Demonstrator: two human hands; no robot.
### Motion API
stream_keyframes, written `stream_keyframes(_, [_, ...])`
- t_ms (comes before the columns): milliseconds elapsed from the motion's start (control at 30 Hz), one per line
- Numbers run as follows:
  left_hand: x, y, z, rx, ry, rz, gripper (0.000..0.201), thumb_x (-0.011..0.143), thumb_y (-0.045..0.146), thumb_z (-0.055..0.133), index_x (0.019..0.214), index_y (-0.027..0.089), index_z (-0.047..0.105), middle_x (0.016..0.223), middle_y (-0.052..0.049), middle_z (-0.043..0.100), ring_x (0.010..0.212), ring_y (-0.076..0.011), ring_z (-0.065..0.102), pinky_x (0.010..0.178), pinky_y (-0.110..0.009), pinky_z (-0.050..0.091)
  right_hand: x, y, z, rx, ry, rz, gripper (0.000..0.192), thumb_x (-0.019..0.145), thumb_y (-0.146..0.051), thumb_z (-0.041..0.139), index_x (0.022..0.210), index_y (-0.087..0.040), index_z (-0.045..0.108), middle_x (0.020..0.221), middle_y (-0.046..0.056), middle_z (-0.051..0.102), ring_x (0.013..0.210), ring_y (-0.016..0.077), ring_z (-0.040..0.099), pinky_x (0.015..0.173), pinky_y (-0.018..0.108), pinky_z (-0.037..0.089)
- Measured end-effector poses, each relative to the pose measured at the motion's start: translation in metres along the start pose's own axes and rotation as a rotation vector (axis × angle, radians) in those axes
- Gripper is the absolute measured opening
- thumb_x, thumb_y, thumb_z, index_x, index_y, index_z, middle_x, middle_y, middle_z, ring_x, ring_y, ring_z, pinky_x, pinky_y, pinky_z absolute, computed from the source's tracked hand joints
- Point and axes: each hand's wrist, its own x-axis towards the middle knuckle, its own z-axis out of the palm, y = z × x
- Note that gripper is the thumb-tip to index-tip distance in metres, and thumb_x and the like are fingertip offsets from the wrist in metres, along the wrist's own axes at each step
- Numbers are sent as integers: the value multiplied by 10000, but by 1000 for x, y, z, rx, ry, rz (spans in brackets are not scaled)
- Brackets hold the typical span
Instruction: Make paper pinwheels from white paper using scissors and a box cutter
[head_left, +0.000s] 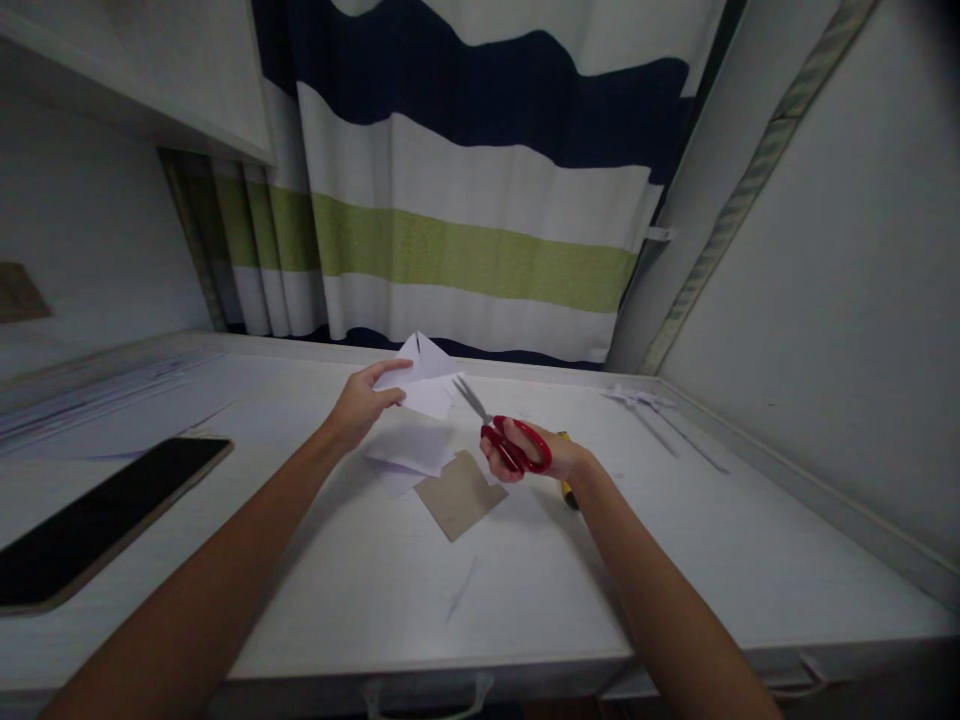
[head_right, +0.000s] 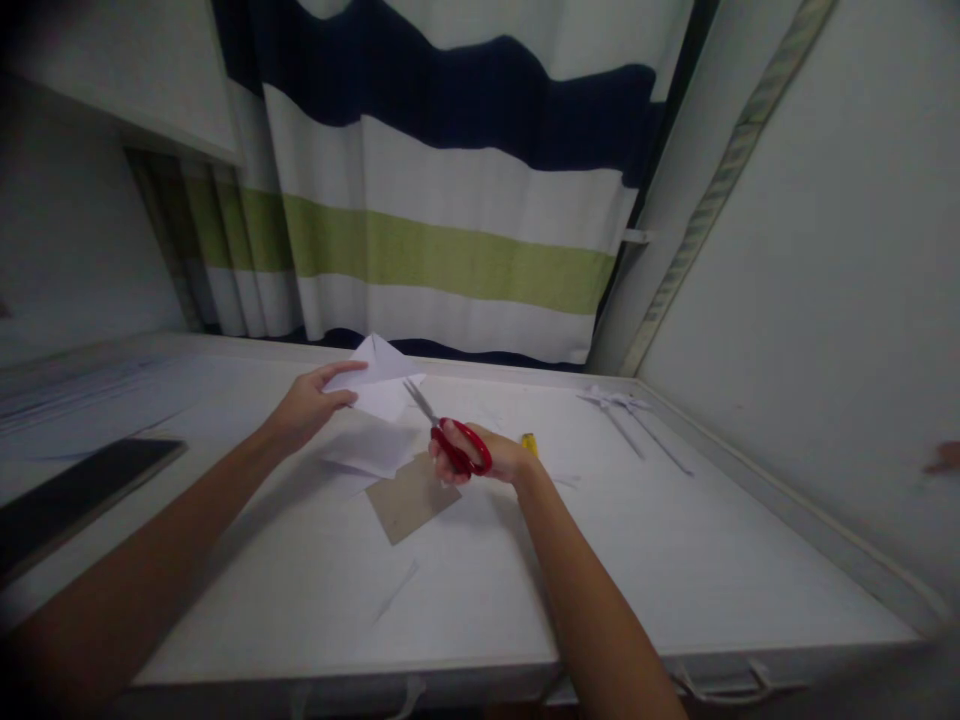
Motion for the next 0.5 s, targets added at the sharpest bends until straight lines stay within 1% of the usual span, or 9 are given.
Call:
stream_keyframes(33, [-1, 1, 0, 16, -45, 4, 481, 561, 104, 527, 1038, 166, 552, 882, -35, 579, 627, -119, 505, 542, -223, 378, 2, -2, 1, 11, 115, -93, 444, 756, -568, 343, 767, -139, 456, 541, -9, 475, 416, 58, 375, 395, 196, 260])
stream_keyframes(100, [-5, 5, 1, 26, -182, 14, 467, 572, 102, 519, 1033, 175, 550, 941, -42, 576, 683, -137, 527, 571, -232, 393, 8, -4, 2, -1, 452, -275, 348, 748, -507, 420, 752, -160, 431, 585, -16, 468, 426, 52, 360, 399, 195, 253])
stream_keyframes(167, [-11, 10, 4, 33, -332, 27, 470, 577, 96, 522, 1037, 190, 544, 994, -43, 566, 750, -157, 536, 603, -241, 403, 13, -5, 1, -83, 773, -378, 303, 688, -448, 530, 745, -175, 413, 662, -5, 491, 455, 56, 365, 410, 198, 268])
stream_keyframes(200, [-13, 13, 6, 36, -399, 40, 471, 579, 93, 526, 1038, 198, 541, 1026, -44, 555, 788, -166, 534, 620, -243, 406, 15, -5, 0, -139, 872, -394, 308, 652, -424, 574, 747, -179, 413, 704, 7, 505, 477, 62, 375, 421, 202, 283])
stream_keyframes(233, [-15, 15, 7, 38, -458, 53, 469, 581, 92, 531, 1037, 203, 540, 1058, -44, 541, 826, -173, 529, 637, -246, 409, 16, -4, -1, -192, 918, -396, 318, 623, -405, 602, 752, -181, 417, 742, 19, 516, 497, 68, 381, 434, 207, 298])
stream_keyframes(300, [-17, 17, 9, 33, -549, 80, 465, 588, 94, 542, 1039, 205, 533, 1107, -49, 514, 897, -188, 511, 674, -253, 410, 17, -1, -2, -273, 889, -380, 312, 604, -383, 616, 752, -179, 432, 783, 34, 527, 522, 76, 386, 455, 215, 317])
stream_keyframes(367, [-18, 17, 10, 8, -588, 106, 467, 594, 99, 549, 1049, 201, 521, 1135, -59, 495, 968, -202, 482, 710, -263, 406, 16, 0, -2, -319, 780, -351, 282, 622, -377, 600, 739, -170, 448, 773, 34, 528, 530, 78, 387, 457, 216, 317])
stream_keyframes(433, [-17, 17, 10, -23, -578, 128, 476, 595, 99, 555, 1058, 200, 510, 1152, -65, 482, 1009, -209, 460, 716, -261, 407, 15, 0, 1, -347, 680, -321, 267, 644, -381, 580, 741, -161, 464, 736, 25, 518, 534, 79, 387, 456, 213, 311])
stream_keyframes(500, [-17, 17, 9, -46, -554, 137, 487, 602, 96, 553, 1073, 208, 499, 1169, -68, 470, 1003, -204, 463, 687, -245, 412, 14, -2, 4, -361, 626, -293, 268, 662, -390, 565, 747, -152, 474, 698, 14, 498, 537, 79, 390, 461, 212, 311])
